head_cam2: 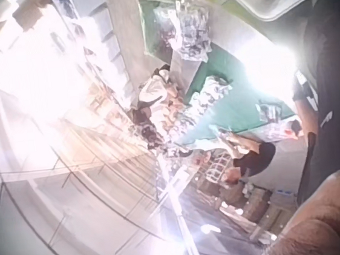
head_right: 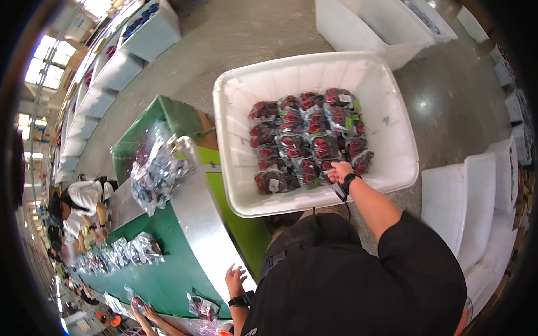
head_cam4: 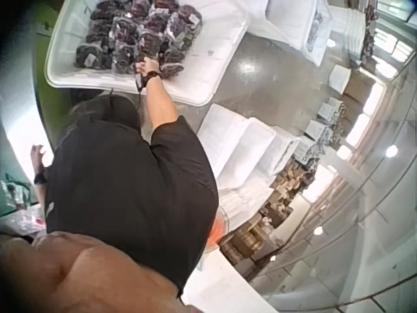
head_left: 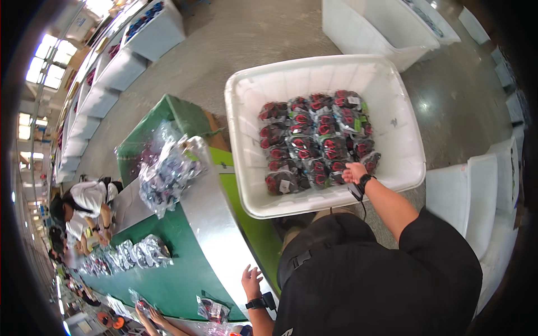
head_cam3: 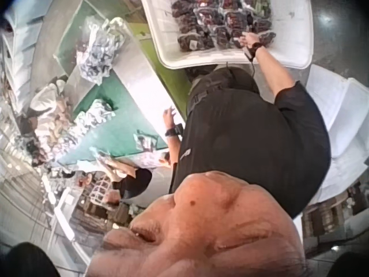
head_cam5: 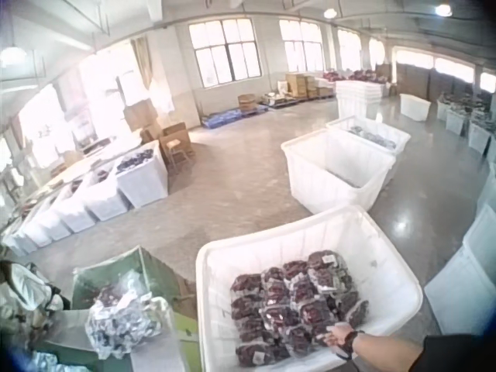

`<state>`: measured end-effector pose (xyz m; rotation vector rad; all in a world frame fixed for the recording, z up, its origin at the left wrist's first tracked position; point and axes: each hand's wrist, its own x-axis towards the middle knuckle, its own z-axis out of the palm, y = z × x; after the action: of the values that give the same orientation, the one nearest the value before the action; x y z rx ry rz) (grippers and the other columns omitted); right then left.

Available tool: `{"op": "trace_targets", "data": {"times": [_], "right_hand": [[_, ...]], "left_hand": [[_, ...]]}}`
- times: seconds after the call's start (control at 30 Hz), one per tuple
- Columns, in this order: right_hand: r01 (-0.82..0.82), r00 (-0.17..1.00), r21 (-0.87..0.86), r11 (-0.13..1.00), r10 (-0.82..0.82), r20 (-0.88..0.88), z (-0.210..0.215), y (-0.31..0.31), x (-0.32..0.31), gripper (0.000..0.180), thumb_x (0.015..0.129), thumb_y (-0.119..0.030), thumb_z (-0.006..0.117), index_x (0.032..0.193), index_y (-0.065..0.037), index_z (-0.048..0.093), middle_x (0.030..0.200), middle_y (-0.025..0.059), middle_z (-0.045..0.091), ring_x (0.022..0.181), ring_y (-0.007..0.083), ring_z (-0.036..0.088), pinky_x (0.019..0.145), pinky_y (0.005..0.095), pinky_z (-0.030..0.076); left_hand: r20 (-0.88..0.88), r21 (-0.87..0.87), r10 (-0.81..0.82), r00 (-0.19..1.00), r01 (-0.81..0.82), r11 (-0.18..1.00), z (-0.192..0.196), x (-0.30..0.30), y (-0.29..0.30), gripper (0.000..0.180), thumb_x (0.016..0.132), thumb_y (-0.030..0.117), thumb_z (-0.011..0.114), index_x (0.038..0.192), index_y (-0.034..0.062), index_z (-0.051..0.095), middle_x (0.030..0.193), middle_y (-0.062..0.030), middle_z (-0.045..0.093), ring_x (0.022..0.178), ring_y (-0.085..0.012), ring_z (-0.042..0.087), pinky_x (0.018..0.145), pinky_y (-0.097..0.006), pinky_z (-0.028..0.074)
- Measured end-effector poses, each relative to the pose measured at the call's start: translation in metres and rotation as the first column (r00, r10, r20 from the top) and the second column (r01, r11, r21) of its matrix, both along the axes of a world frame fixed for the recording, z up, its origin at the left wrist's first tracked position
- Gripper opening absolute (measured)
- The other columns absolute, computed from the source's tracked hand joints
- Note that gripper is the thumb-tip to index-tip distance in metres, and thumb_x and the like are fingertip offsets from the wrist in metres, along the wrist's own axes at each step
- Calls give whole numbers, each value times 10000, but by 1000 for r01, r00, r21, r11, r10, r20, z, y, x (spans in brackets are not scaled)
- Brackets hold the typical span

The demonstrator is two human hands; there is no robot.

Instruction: The person repeatedly picks packaged footwear from a white bin and places them onto a green conveyor belt. The items are handled one at a time and moved to the belt where other workers are present.

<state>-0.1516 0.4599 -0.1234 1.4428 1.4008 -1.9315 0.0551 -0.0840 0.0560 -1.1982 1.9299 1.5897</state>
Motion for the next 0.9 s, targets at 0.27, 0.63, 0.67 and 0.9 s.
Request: {"op": "trace_targets", "data": {"times": [0.27,0.63,0.67,0.9], "right_hand": [[-365,923,-27,931,365,118,-1,-62,30,223,941,-279,589,1110,-148,523,852,81,636,638,209,651,499,343,551],[-556,828,86,827,542,141,47,-164,25,178,942,-272,592,1059,-140,572,778,48,620,595,170,645,443,297,531],[-577,815,118,809,560,149,54,-174,23,205,948,-280,594,1092,-136,575,787,47,622,604,168,644,464,299,538],[-778,620,200,596,779,90,115,-239,10,441,966,-274,584,1341,-59,497,964,88,638,748,168,654,615,293,555]], "left_hand": [[-15,-86,195,981,-196,977,-41,81,-86,462,894,212,694,1289,0,585,1046,-153,690,897,-201,674,705,-304,560],[-106,-894,444,889,-281,348,-68,209,-277,483,738,218,711,1157,-12,638,1114,-246,642,1065,-404,588,967,-483,442],[-75,-911,535,841,-275,306,-69,220,-295,505,727,230,713,1165,-7,634,1129,-247,632,1073,-412,577,976,-494,431],[-151,-488,812,563,-757,434,-97,287,-371,727,784,304,776,1317,-115,515,1226,-241,628,1065,-294,633,925,-366,493]]}}
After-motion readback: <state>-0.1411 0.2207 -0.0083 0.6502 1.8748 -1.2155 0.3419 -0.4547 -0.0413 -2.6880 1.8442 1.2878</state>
